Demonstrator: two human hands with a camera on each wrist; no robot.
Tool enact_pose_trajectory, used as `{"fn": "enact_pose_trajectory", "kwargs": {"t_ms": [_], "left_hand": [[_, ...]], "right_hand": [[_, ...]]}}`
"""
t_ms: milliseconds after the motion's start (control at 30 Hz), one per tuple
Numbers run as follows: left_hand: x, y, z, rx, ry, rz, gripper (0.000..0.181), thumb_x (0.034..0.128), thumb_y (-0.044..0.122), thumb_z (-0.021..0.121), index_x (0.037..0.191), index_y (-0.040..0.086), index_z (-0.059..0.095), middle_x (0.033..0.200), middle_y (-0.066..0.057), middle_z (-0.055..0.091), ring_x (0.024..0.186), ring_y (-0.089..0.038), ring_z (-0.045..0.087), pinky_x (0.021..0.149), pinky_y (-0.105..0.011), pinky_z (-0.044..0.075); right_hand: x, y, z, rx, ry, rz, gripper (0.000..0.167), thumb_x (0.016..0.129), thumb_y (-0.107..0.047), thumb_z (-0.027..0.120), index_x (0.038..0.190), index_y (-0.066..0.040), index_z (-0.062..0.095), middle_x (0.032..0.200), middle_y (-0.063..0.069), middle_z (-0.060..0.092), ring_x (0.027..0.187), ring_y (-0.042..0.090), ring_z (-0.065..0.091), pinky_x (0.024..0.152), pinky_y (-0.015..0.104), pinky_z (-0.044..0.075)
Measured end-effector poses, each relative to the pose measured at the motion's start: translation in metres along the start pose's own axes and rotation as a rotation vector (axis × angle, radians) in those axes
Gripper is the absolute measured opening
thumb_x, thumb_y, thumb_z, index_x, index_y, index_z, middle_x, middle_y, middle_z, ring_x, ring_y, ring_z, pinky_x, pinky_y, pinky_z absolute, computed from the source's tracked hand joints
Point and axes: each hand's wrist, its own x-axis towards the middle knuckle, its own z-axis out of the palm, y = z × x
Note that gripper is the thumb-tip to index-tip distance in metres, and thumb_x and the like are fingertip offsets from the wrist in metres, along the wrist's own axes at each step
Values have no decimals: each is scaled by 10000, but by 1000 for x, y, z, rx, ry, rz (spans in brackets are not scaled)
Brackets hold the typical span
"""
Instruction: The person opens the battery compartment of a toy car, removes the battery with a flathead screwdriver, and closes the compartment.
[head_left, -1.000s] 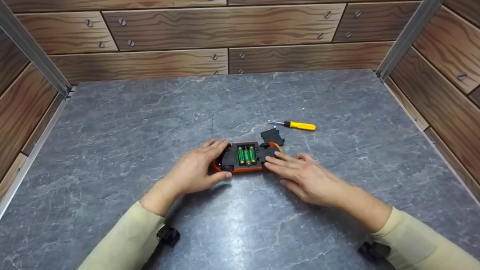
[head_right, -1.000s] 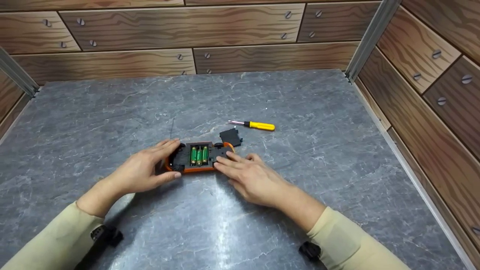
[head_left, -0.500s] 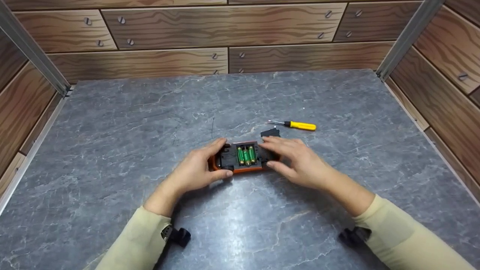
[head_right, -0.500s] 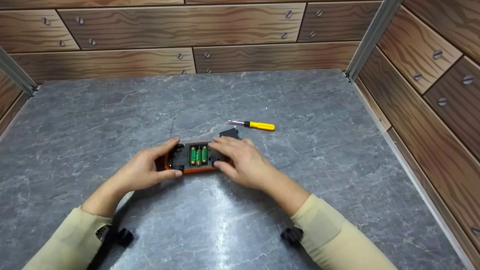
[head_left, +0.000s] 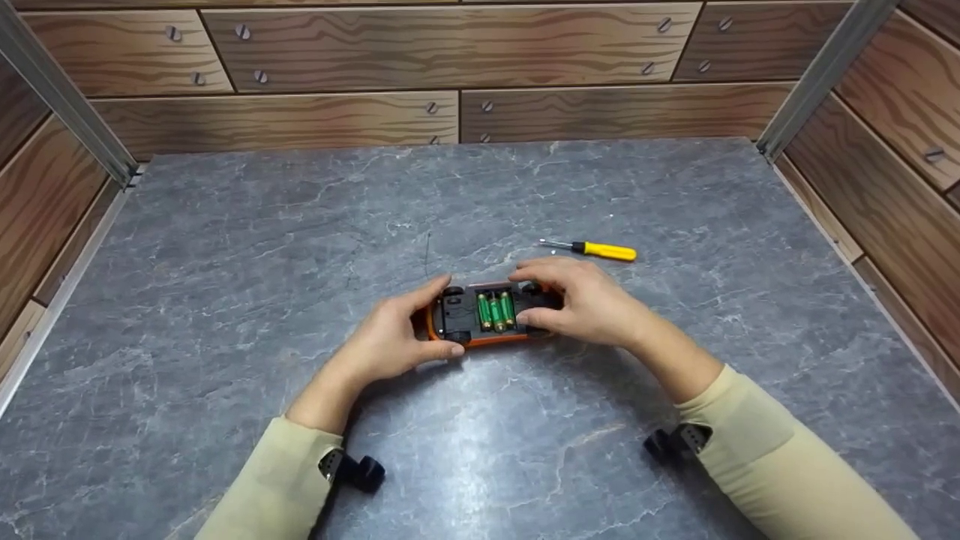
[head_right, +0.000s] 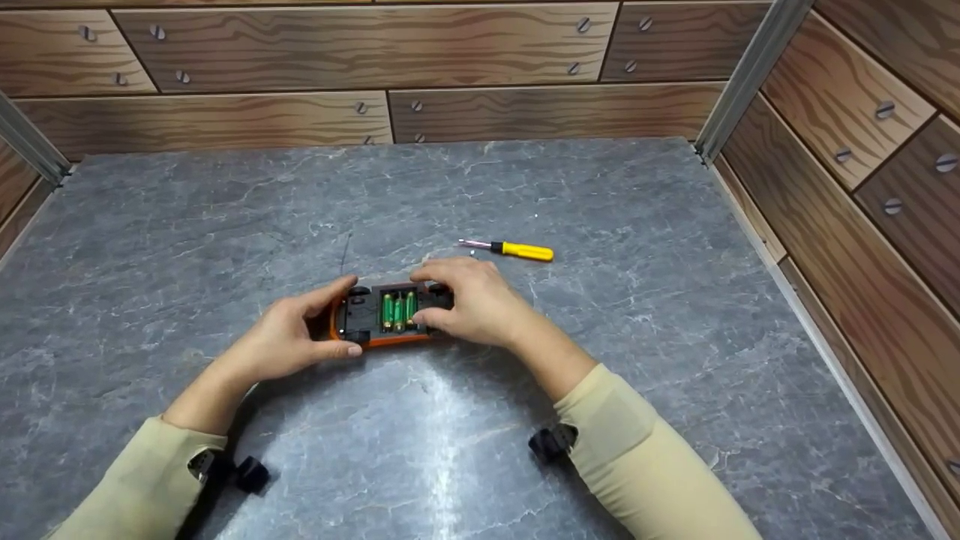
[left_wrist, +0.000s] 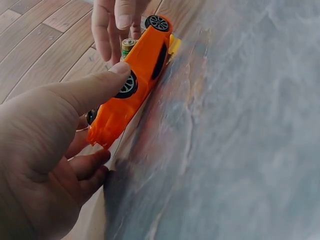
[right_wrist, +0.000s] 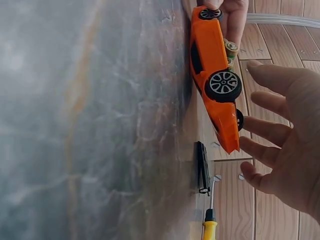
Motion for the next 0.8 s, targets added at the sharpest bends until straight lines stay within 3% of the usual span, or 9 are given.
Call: {"fn": "enact_pose_trajectory", "kwargs": {"t_ms": [533, 800], "left_hand": [[0, -8, 1, -60, 20, -23, 990, 756, 369, 975, 1599, 179, 492, 1561, -100, 552, 1372, -299, 560, 1194, -480, 389], [1, -11, 4, -57, 26, -25, 966, 765, 383, 970, 1590, 179, 510, 1537, -83, 580, 1347, -275, 577, 1179, -464, 406]], "right_hand": [[24, -13, -10, -167, -197, 3, 498, 911, -350, 835, 1334, -111, 727, 1373, 89, 698, 1316, 336, 599, 1151, 550, 419], [27, -15, -10, -197, -234, 19, 466, 893, -361, 846, 1288, -136, 746, 1319, 58, 724, 1235, 315, 632, 1105, 544, 450]]}}
